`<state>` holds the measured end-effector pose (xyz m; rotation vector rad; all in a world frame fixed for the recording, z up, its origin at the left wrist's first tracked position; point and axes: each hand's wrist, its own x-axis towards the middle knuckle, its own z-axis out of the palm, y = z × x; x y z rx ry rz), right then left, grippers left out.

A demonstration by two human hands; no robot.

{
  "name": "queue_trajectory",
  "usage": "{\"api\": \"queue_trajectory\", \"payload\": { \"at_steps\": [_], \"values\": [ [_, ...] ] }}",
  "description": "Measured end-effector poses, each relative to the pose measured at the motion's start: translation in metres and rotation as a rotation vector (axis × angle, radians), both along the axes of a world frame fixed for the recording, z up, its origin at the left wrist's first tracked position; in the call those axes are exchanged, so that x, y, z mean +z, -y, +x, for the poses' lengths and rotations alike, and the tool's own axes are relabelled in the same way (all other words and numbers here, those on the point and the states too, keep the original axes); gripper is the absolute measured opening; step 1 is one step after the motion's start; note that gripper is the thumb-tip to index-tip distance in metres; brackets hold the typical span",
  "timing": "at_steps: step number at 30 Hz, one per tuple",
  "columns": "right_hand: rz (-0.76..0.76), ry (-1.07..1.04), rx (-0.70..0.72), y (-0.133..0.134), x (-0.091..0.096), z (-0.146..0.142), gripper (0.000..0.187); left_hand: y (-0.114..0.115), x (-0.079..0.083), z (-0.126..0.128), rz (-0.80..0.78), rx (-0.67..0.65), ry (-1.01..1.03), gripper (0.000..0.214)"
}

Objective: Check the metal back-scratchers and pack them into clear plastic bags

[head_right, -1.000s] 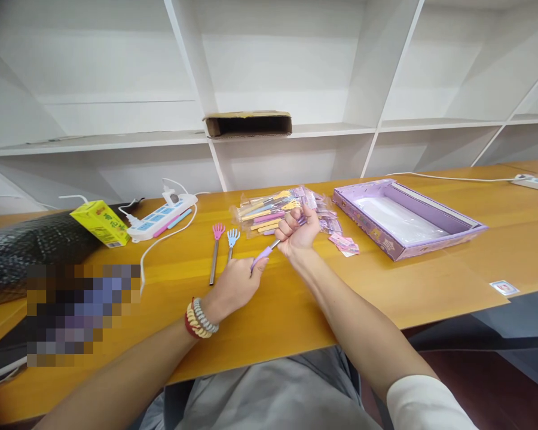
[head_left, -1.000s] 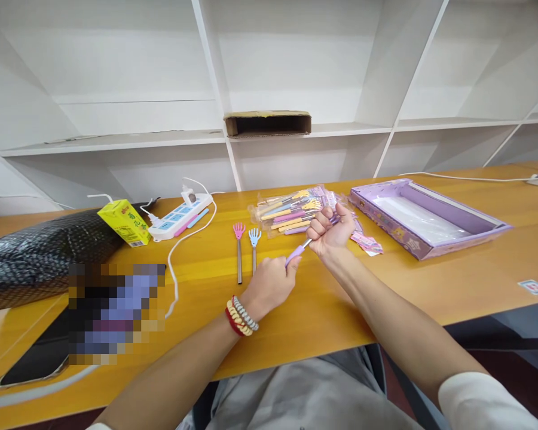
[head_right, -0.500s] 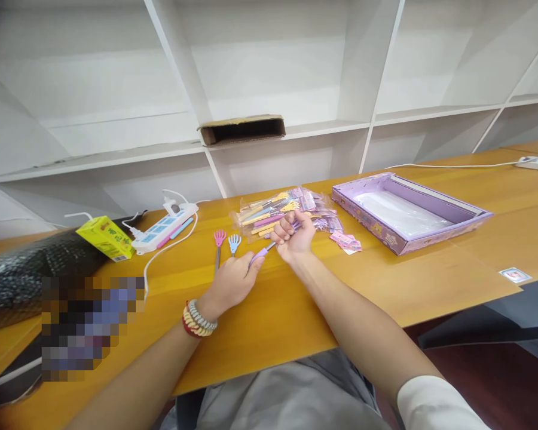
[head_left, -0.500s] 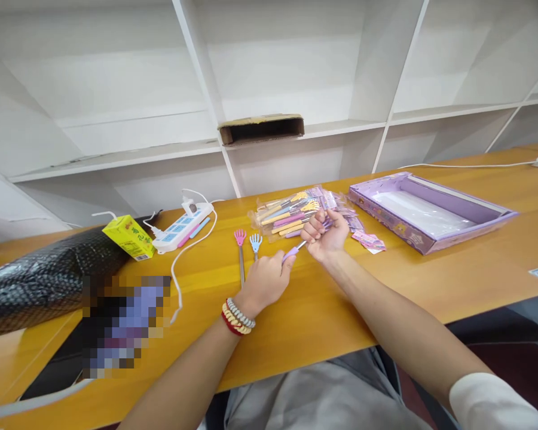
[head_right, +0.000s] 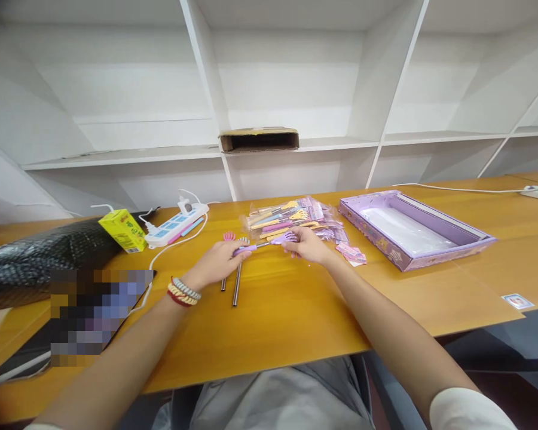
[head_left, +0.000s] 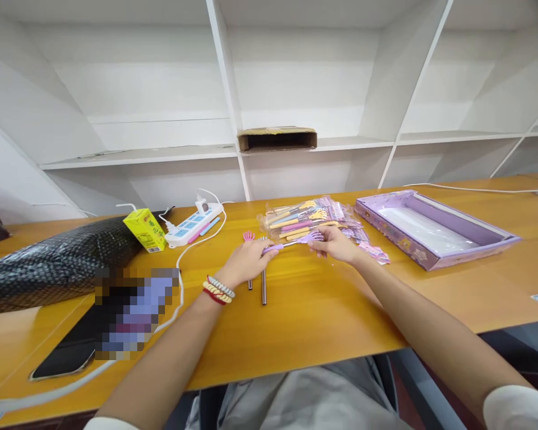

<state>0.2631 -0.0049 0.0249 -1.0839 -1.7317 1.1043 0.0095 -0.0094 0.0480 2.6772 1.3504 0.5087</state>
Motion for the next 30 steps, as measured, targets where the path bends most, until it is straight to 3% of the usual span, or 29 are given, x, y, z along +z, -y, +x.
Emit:
{"api": "queue_trajectory", "payload": {
  "at_steps": [5,10,19,30],
  "values": [
    [0.060,0.082,-0.062,0.004,-0.024,-0.002,0.027,0.002,-0.016,-0.007,0.086,0.067,-0.021,0.037],
    [0.136,0.226,-0.096,0.010,-0.030,-0.004,0.023,0.003,-0.029,-0.010,0.096,0.114,0.011,0.041],
    [0.271,0.459,-0.196,0.016,-0.022,-0.001,0.020,0.008,-0.029,-0.004,0.070,0.090,0.032,0.039],
    [0.251,0.429,-0.151,0.019,-0.022,-0.006,0.034,0.012,-0.026,0.001,0.021,0.084,0.028,0.039]
  ]
}}
